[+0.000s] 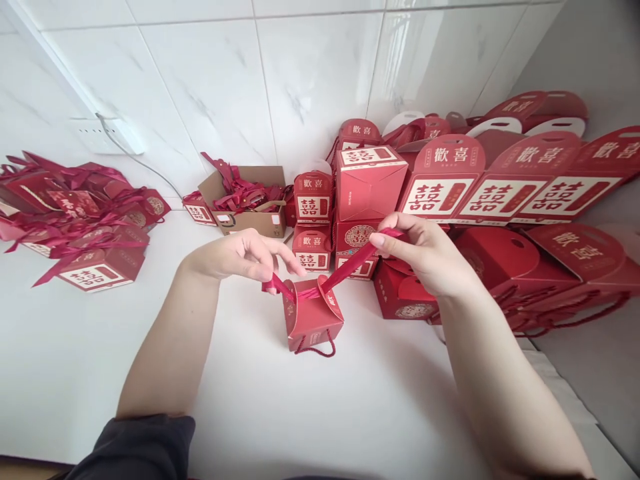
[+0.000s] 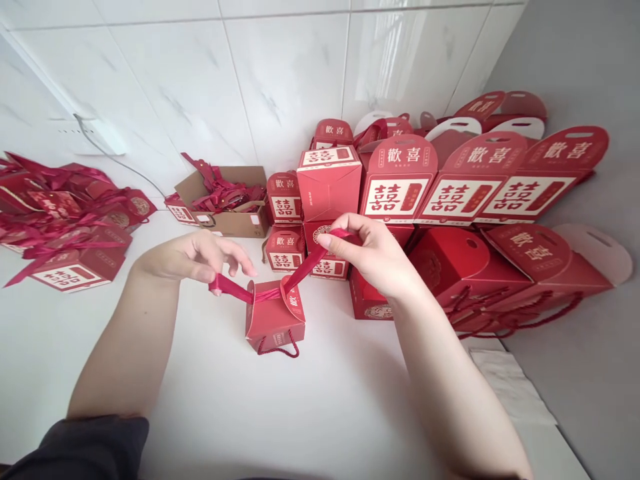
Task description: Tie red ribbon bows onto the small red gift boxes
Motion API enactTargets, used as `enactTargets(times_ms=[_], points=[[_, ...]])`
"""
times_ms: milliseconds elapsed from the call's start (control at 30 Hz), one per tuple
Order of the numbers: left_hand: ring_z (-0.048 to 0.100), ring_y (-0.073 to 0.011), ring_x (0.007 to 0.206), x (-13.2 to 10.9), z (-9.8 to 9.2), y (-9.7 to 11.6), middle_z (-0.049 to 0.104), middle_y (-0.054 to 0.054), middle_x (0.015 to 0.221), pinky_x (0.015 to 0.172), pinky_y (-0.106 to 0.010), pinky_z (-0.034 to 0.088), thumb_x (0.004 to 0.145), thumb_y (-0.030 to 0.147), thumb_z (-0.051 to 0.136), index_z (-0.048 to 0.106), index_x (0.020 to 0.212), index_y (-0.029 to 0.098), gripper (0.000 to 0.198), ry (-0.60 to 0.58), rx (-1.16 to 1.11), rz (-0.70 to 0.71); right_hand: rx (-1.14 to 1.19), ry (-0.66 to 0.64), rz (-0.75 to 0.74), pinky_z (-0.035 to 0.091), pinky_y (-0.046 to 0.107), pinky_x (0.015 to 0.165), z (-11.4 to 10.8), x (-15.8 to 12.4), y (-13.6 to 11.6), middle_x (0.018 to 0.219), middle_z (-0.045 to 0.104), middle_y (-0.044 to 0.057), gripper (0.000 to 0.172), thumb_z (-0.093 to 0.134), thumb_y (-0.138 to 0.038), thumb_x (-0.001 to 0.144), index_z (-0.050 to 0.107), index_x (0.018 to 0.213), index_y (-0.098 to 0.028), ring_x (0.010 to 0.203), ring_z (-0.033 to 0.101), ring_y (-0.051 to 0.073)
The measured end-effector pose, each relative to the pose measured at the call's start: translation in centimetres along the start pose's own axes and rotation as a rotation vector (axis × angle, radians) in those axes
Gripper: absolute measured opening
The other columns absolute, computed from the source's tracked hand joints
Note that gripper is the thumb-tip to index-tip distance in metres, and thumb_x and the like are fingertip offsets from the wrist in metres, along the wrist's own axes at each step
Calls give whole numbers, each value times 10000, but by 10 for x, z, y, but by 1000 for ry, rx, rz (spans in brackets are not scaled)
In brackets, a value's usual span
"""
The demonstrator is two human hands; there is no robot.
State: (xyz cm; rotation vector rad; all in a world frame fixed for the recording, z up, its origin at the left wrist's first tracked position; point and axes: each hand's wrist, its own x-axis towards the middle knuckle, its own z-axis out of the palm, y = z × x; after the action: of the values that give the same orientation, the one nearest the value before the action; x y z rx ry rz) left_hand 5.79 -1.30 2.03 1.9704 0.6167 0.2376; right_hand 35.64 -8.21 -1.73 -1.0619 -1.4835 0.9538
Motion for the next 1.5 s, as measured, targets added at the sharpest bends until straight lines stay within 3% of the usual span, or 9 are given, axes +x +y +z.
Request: enactTargets(times_ms=[67, 133, 367, 533, 767, 933, 1500], points=[[682, -332, 906, 4, 5, 1, 758, -146, 934, 830, -440, 548, 651, 493, 768, 803, 657, 265, 231, -44, -46, 27, 86, 38, -51, 456, 277, 681, 3, 3, -1, 743, 586, -11, 272, 757, -401, 756, 570, 744, -203, 674, 540, 131], [693, -346, 877, 8, 9, 3, 765, -133, 845, 798, -469, 556, 614, 476, 794, 814, 731, 282, 228, 9, -131, 79, 141, 76, -100, 472, 288, 701, 8, 7, -4, 756, 591, -11, 264, 774, -374, 739, 567, 742, -210, 691, 552, 138], [722, -289, 821, 26, 30, 33, 763, -85, 803, 810, -462, 580, 608, 318, 847, 799, 785, 224, 206, 607, -347, 250, 278, 171, -196, 490, 273, 655, 30, 19, -23, 730, 553, -29, 165, 749, -306, 769, 600, 798, -242, 660, 548, 122], [733, -218, 746, 41, 52, 51, 755, -24, 760, 733, -339, 602, 636, 263, 859, 745, 995, 220, 379, 810, -517, 363, 302, 272, -281, 534, 323, 756, 45, 19, -35, 881, 670, 5, 101, 679, -328, 839, 635, 900, -260, 799, 644, 158], [716, -158, 772, 54, 61, 42, 751, 3, 805, 751, -288, 581, 669, 314, 843, 722, 754, 208, 182, 953, -599, 422, 252, 226, -275, 545, 329, 772, 71, 14, -37, 877, 712, 25, 94, 683, -310, 848, 675, 901, -233, 800, 665, 167], [698, -149, 833, 59, 58, 37, 748, 9, 835, 806, -289, 551, 661, 336, 845, 726, 761, 228, 189, 920, -657, 394, 270, 144, -243, 522, 275, 720, 78, 18, -28, 855, 685, 13, 123, 675, -331, 849, 642, 876, -216, 772, 633, 140], [619, -87, 630, 60, 63, 39, 671, 23, 703, 620, -211, 490, 722, 326, 797, 661, 750, 177, 204, 866, -701, 339, 263, -31, -180, 458, 248, 671, 75, 19, -26, 759, 590, -7, 184, 636, -331, 872, 558, 784, -189, 704, 545, 119]])
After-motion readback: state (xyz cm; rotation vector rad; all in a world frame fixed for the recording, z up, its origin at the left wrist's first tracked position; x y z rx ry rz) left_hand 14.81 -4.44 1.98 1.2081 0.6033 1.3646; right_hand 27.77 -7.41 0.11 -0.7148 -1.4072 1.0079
